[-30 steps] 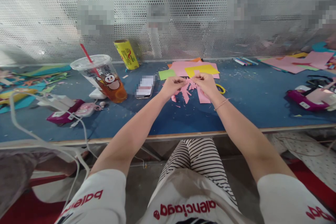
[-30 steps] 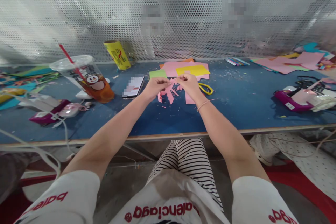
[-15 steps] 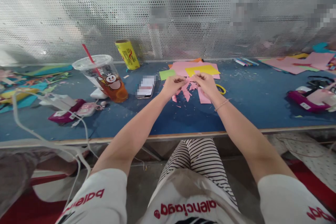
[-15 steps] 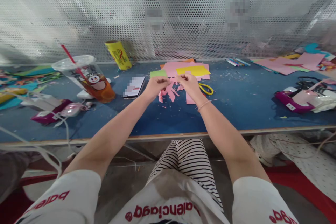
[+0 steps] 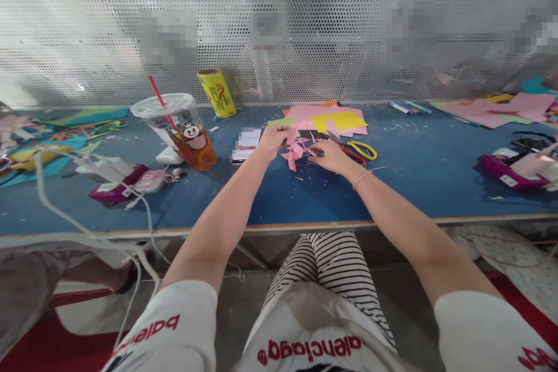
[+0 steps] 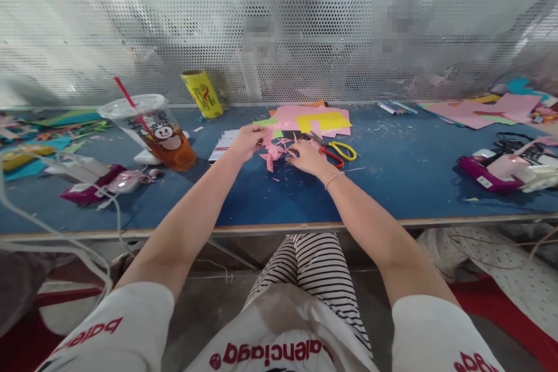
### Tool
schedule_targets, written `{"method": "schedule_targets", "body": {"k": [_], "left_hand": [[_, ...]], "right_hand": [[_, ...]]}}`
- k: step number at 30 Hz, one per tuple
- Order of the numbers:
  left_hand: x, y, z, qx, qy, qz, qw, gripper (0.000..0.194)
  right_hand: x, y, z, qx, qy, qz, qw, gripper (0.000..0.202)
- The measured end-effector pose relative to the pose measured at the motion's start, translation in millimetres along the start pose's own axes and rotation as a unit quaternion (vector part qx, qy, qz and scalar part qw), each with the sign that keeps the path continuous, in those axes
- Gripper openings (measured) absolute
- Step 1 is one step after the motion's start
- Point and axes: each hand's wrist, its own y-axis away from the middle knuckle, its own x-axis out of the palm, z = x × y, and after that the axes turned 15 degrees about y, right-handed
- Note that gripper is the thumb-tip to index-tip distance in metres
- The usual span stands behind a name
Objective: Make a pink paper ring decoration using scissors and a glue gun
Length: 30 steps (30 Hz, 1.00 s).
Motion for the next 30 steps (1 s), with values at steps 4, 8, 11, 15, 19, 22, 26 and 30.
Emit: {"method": "schedule_targets", "body": {"k": [4, 8, 11, 15, 19, 22, 26, 30], "left_hand": [[-5.2, -5.7, 0.2, 0.034, 0.014, -0.017, 0.999, 0.007], [-4.1, -6.7, 2.4, 0.081, 0.023, -0.059, 0.995, 0.006], [-4.1, -7.8, 6.1, 0.102, 0.0, -0.065, 0.993, 0.008], [-9.1, -13.3, 10.7, 0.171, -0.076, -0.068, 0.98, 0.011], [-11.8, -16.0, 9.4, 0.19, -0.081, -0.073, 0.976, 0.008], [-8.4, -13.6, 6.4, 0.16, -0.038, -0.085, 0.983, 0.004], [-3.1, -9.2, 3.5, 0.132, 0.016, -0.077, 0.988, 0.002], [-3.0, -6.8, -1.3, 0.166, 0.062, -0.115, 0.977, 0.006]], "right_hand": [[7.4, 3.4, 19.2, -0.068, 0.011, -0.029, 0.997, 0.03], [13.9, 4.4, 36.9, -0.047, 0.035, -0.043, 0.997, 0.032], [18.6, 2.4, 43.4, -0.06, 0.049, -0.038, 0.996, 0.021], [18.6, 0.3, 42.3, -0.07, -0.003, -0.023, 0.997, 0.01], [3.5, 0.1, 27.5, 0.045, -0.059, -0.031, 0.997, 0.006], [-9.5, -0.8, 11.7, 0.117, -0.128, -0.028, 0.984, 0.008], [-16.1, -4.2, -1.9, 0.167, -0.311, -0.033, 0.935, 0.014], [-20.1, -7.0, -3.8, 0.217, -0.45, -0.053, 0.865, 0.012]]}}
